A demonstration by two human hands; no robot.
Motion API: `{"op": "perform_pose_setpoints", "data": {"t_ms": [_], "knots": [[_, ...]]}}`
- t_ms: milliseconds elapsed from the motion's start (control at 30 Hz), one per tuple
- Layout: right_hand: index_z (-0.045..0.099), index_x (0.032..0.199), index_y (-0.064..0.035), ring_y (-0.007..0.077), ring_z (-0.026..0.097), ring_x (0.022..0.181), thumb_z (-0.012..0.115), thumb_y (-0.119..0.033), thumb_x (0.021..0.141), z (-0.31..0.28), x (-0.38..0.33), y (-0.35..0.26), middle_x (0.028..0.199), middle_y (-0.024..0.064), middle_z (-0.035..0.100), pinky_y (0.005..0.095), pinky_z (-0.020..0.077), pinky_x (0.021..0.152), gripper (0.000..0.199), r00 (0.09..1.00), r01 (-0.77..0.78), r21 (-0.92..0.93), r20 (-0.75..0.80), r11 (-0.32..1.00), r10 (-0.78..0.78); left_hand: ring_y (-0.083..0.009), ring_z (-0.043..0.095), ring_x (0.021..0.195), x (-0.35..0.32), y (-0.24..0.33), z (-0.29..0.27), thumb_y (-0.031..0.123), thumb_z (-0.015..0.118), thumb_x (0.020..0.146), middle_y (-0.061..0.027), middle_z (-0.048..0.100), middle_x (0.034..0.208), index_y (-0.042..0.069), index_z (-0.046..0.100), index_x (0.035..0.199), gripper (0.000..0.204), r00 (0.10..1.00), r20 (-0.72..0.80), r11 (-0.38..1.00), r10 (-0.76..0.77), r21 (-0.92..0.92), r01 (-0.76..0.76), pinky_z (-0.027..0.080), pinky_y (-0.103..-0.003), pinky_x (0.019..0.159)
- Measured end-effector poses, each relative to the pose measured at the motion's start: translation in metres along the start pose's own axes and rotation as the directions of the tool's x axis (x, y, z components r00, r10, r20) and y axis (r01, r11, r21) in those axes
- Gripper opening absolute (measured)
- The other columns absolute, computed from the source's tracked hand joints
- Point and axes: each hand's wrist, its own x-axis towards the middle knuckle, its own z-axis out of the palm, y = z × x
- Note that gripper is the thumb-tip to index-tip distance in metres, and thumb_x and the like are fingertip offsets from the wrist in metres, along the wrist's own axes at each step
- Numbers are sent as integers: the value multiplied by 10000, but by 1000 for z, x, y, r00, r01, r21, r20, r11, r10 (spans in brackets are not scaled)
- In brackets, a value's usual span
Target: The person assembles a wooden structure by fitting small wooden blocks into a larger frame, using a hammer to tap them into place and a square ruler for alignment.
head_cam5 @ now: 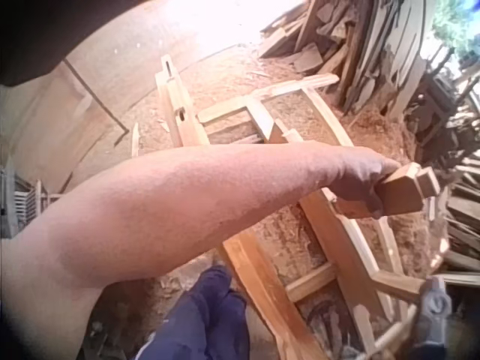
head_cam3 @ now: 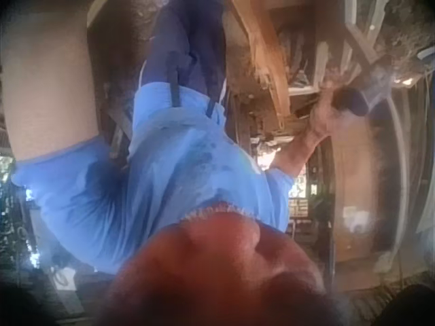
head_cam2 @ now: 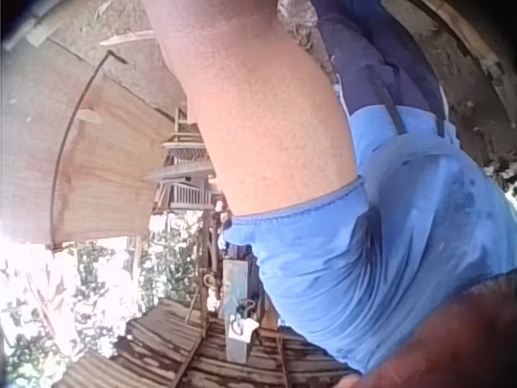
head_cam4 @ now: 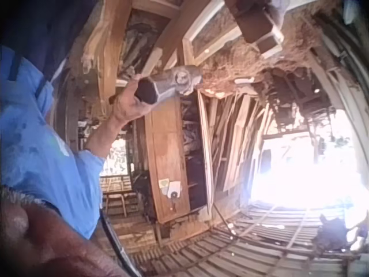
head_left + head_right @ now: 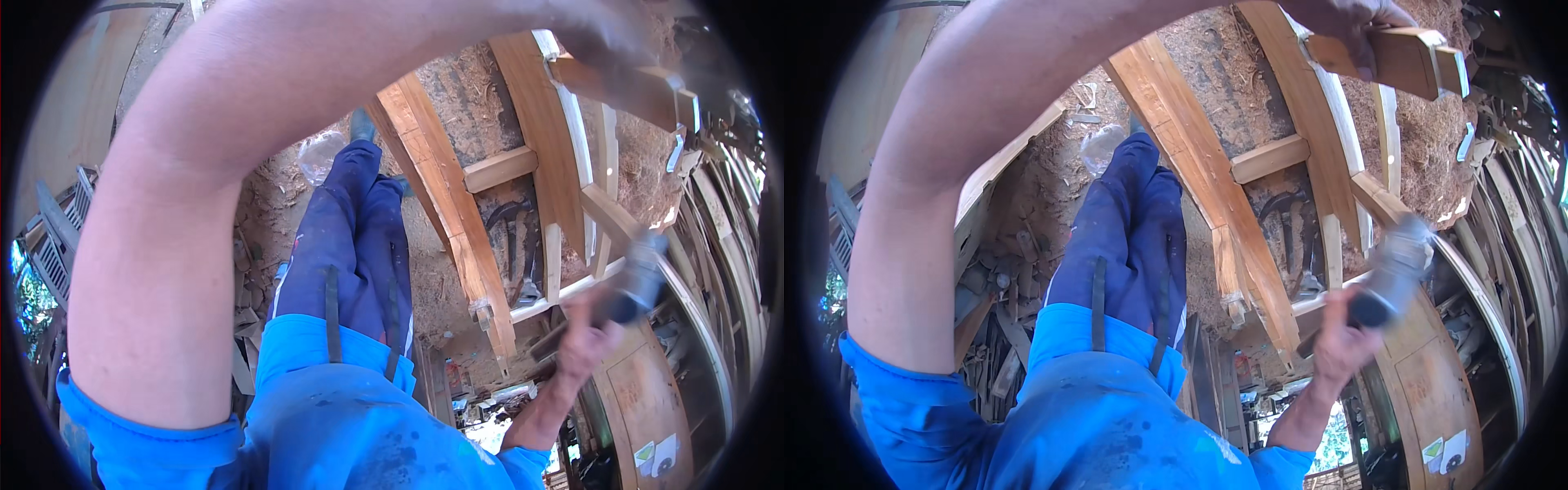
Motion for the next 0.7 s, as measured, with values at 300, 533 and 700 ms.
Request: {"op": "perform_pose_setpoints", "data": {"t_ms": [300, 533, 700], "knots": [[523, 1255, 55, 317, 652, 888, 685, -203, 913, 27, 122, -131, 1017, 157, 663, 433, 499, 825, 458, 982, 177, -567, 55, 804, -178, -199, 647, 1076, 6, -16, -4, 185, 774, 796, -66, 699, 1196, 238, 504, 1448, 708, 1000, 7, 999, -22, 31, 22, 485, -367, 941], [486, 1173, 34, 138, 569, 611, 559, -21, 946, -27, 93, -169, 728, 81, 579, 253, 472, 522, 245, 831, 363, -31, -442, 931, -339, -287, 647, 1139, 0, 2, -4, 163, 800, 765, -121, 689, 1223, 204, 474, 1470, 778, 998, -65, 991, -26, 126, 35, 460, -429, 1002], [463, 1105, -47, 531, 616, 794, 662, -125, 847, 24, 119, -106, 826, 319, 624, 588, 476, 676, 335, 984, 148, -636, 17, 758, -177, -276, 673, 1091, -7, 1, -4, 174, 790, 809, -130, 719, 1127, 127, 565, 1348, 586, 997, 30, 997, -68, 38, 67, 509, -409, 939]]}}
